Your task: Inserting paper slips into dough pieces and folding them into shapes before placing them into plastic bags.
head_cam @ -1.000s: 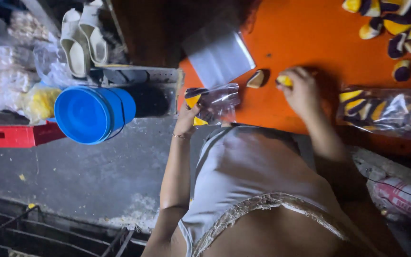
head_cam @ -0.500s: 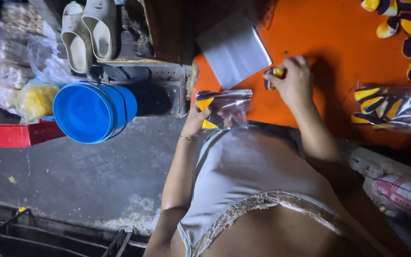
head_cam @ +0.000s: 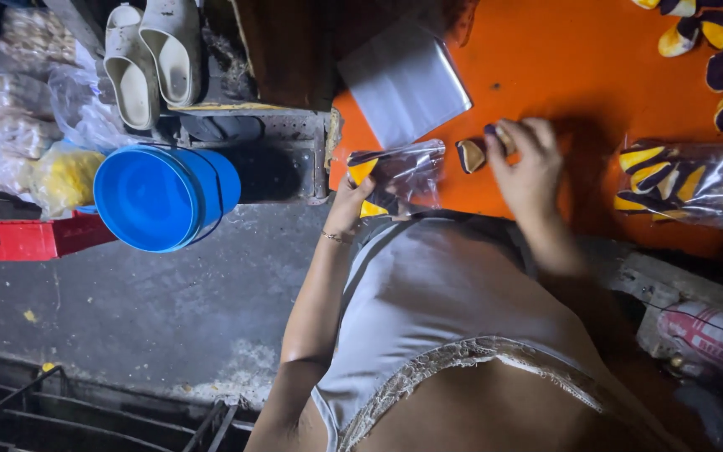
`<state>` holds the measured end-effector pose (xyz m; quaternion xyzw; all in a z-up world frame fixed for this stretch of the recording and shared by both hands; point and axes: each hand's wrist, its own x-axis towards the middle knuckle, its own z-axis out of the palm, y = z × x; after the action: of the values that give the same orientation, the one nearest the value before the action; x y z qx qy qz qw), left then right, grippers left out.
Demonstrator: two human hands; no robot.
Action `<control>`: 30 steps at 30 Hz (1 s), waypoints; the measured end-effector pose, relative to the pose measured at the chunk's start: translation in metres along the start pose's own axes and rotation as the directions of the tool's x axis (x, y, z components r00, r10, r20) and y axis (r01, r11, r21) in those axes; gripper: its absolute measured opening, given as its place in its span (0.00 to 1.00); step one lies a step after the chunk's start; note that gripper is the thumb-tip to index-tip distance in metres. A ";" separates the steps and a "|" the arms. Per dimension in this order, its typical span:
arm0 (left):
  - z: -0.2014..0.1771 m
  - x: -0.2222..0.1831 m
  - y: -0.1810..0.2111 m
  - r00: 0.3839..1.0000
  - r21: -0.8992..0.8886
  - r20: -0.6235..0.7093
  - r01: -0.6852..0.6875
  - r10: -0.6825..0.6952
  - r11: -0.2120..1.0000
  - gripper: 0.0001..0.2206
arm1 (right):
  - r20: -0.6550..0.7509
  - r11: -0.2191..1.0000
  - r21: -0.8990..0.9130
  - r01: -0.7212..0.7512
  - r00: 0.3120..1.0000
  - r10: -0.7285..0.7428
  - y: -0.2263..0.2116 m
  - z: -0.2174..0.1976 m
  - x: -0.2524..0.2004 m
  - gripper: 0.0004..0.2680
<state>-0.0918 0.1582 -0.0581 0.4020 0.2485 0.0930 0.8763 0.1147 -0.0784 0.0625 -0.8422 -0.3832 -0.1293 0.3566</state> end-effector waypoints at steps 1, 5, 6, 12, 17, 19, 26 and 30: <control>-0.004 0.003 -0.007 1.000 -0.007 -0.017 -0.007 0.007 1.000 0.23 | -0.029 0.996 -0.089 -0.004 1.000 0.001 -0.006 0.005 -0.003 0.08; 0.012 -0.003 0.000 0.999 -0.034 -0.049 -0.004 0.003 0.999 0.22 | -0.022 0.903 -0.413 0.117 0.990 -0.138 -0.021 0.030 -0.017 0.06; 0.011 -0.002 -0.002 0.999 -0.031 -0.052 -0.002 0.000 1.000 0.22 | -0.021 0.905 -0.409 0.113 0.991 -0.134 -0.024 0.031 -0.021 0.06; 0.019 -0.007 0.004 0.995 0.011 -0.102 0.000 0.001 1.000 0.21 | -0.003 0.858 -0.353 0.374 0.916 -0.401 -0.009 0.035 -0.045 0.05; 0.019 -0.012 0.002 0.994 0.010 -0.111 0.003 -0.002 1.000 0.24 | -0.051 0.992 0.021 0.126 0.991 -0.125 -0.017 0.000 -0.029 0.08; 0.021 -0.016 0.001 0.992 -0.017 -0.121 0.022 -0.024 1.000 0.23 | -0.056 0.991 0.046 0.126 0.991 -0.123 -0.030 -0.012 -0.029 0.08; 0.009 -0.026 -0.041 0.995 -0.073 -0.046 0.089 -0.093 0.993 0.25 | -0.082 0.887 -0.094 0.452 0.884 -0.460 -0.016 0.029 -0.064 0.06; 0.023 -0.029 -0.019 0.995 -0.072 -0.038 0.087 -0.090 0.994 0.26 | -0.060 0.903 -0.138 0.407 0.907 -0.417 -0.011 0.029 -0.065 0.09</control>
<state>-0.1059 0.1200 -0.0493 0.3577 0.2807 0.0707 0.8878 0.0613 -0.0889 0.0152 -0.7558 -0.5279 -0.2618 0.2856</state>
